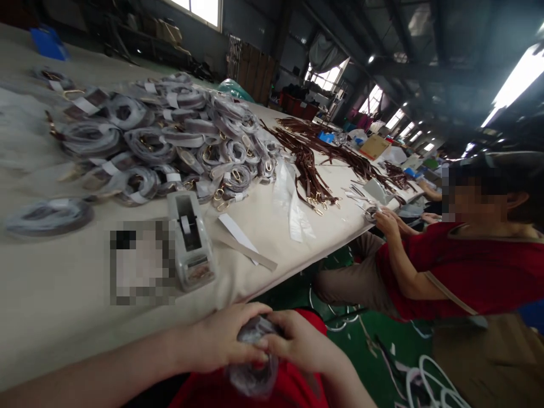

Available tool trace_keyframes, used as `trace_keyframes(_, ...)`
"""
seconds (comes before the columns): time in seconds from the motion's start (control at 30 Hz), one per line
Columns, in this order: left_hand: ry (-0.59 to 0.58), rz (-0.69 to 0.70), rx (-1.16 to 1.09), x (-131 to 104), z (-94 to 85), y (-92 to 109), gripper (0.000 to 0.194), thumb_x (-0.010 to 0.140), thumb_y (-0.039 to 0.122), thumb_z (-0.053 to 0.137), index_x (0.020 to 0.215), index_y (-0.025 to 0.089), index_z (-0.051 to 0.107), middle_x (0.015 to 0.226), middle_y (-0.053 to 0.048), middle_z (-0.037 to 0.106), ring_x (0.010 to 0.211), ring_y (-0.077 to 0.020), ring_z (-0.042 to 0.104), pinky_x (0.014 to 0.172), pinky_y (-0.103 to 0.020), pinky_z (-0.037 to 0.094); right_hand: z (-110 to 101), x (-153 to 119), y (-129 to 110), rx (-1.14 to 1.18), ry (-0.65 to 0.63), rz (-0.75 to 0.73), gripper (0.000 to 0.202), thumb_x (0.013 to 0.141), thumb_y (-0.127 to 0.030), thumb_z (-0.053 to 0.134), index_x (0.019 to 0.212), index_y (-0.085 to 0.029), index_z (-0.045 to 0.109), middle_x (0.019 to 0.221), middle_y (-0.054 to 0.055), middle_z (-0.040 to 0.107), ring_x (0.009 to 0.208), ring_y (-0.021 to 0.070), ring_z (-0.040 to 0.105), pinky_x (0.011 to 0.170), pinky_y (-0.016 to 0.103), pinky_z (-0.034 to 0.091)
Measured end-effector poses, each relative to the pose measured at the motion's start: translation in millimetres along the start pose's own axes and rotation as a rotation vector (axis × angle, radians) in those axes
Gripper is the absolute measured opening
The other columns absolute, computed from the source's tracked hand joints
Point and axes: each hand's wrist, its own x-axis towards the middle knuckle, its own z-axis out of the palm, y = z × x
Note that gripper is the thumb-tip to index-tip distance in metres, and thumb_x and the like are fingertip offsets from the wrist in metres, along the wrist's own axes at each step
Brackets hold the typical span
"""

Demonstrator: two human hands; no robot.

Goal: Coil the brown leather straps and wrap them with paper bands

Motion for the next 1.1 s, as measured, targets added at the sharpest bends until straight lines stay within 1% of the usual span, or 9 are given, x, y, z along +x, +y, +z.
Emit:
trace_keyframes(0.07,0.048,-0.013,-0.055,-7.1,5.0,-0.7,0.053,0.074,0.04,0.076,0.122,0.021,0.065,0.109,-0.007,0.073,0.099,-0.0287,0.066,0.086,-0.032,0.051,-1.1,-1.9,8.9,0.051,0.038,-0.011,0.035,0.083,-0.044,0.069,0.1,-0.014,0.065,0.079,-0.001,0.057,0.065,0.0116,0.046,0.054,0.019,0.034)
trace_keyframes(0.17,0.203,-0.078,-0.171,-17.0,16.6,-9.6,0.047,0.076,0.04,0.075,0.117,0.019,0.066,0.099,-0.006,0.075,0.09,-0.026,0.068,0.079,-0.028,0.052,-1.4,-7.6,20.6,-0.021,0.085,-0.033,0.036,0.077,-0.044,0.075,0.096,-0.015,0.065,0.08,-0.002,0.056,0.069,0.0125,0.047,0.058,0.021,0.035)
trace_keyframes(0.23,0.286,-0.135,-0.334,-23.3,26.8,-16.8,0.049,0.073,0.041,0.077,0.114,0.017,0.066,0.093,-0.005,0.074,0.084,-0.0238,0.067,0.074,-0.027,0.052,1.9,-11.2,27.7,-0.014,0.035,-0.036,0.03,0.086,-0.045,0.066,0.087,-0.015,0.062,0.074,-0.003,0.053,0.067,0.0118,0.046,0.058,0.021,0.034)
trace_keyframes(0.33,0.391,-0.2,-0.6,-34.5,43.4,-25.3,0.054,0.07,0.044,0.08,0.113,0.015,0.064,0.091,-0.004,0.072,0.079,-0.0205,0.066,0.068,-0.025,0.051,8.9,-16.3,38.3,0.011,-0.014,-0.052,0.036,0.097,-0.046,0.049,0.078,-0.016,0.054,0.07,-0.004,0.047,0.064,0.0113,0.042,0.058,0.022,0.033)
trace_keyframes(0.53,0.539,-0.307,-0.846,-54.4,72.1,-36.4,0.05,0.068,0.04,0.085,0.109,0.017,0.068,0.094,-0.003,0.073,0.077,-0.0175,0.066,0.069,-0.023,0.052,13.3,-29.1,59.7,-0.134,-0.084,-0.071,0.037,0.101,-0.048,0.041,0.08,-0.019,0.051,0.074,-0.001,0.054,0.068,0.0148,0.05,0.062,0.026,0.036)
trace_keyframes(0.63,0.594,-0.334,-0.947,-55.5,79.8,-37.0,0.053,0.064,0.038,0.088,0.108,0.018,0.067,0.083,0.001,0.072,0.061,-0.0109,0.061,0.062,-0.02,0.051,13.8,-35.1,68.2,-0.181,-0.105,-0.058,0.039,0.101,-0.049,0.039,0.082,-0.019,0.053,0.077,0.001,0.058,0.069,0.0158,0.054,0.063,0.026,0.037)
trace_keyframes(0.77,0.637,-0.366,-0.952,-53.1,80.7,-35.1,0.057,0.06,0.039,0.09,0.108,0.017,0.068,0.072,0.004,0.069,0.047,-0.0061,0.052,0.05,-0.017,0.045,10.3,-44.7,74.6,-0.23,-0.056,-0.059,0.041,0.101,-0.051,0.038,0.08,-0.019,0.053,0.076,0.002,0.059,0.068,0.0163,0.054,0.062,0.027,0.037)
trace_keyframes(0.97,0.631,-0.338,-0.886,-51.5,69.5,-30.4,0.062,0.062,0.039,0.09,0.114,0.015,0.067,0.072,0.001,0.072,0.058,-0.0119,0.063,0.054,-0.019,0.048,7.6,-58.9,71.1,-0.28,0.0,-0.068,0.038,0.101,-0.049,0.039,0.082,-0.02,0.054,0.078,0.003,0.06,0.07,0.0177,0.055,0.064,0.028,0.038)
trace_keyframes(1.1,0.844,-0.182,-0.848,-37.2,56.4,-7.0,0.069,0.06,0.04,0.09,0.119,0.015,0.065,0.06,0.005,0.066,0.048,-0.0089,0.057,0.045,-0.015,0.042,33.6,-44.7,55.9,-0.145,0.043,-0.126,0.034,0.102,-0.044,0.039,0.081,-0.02,0.052,0.075,0.002,0.058,0.067,0.0164,0.054,0.063,0.026,0.039)
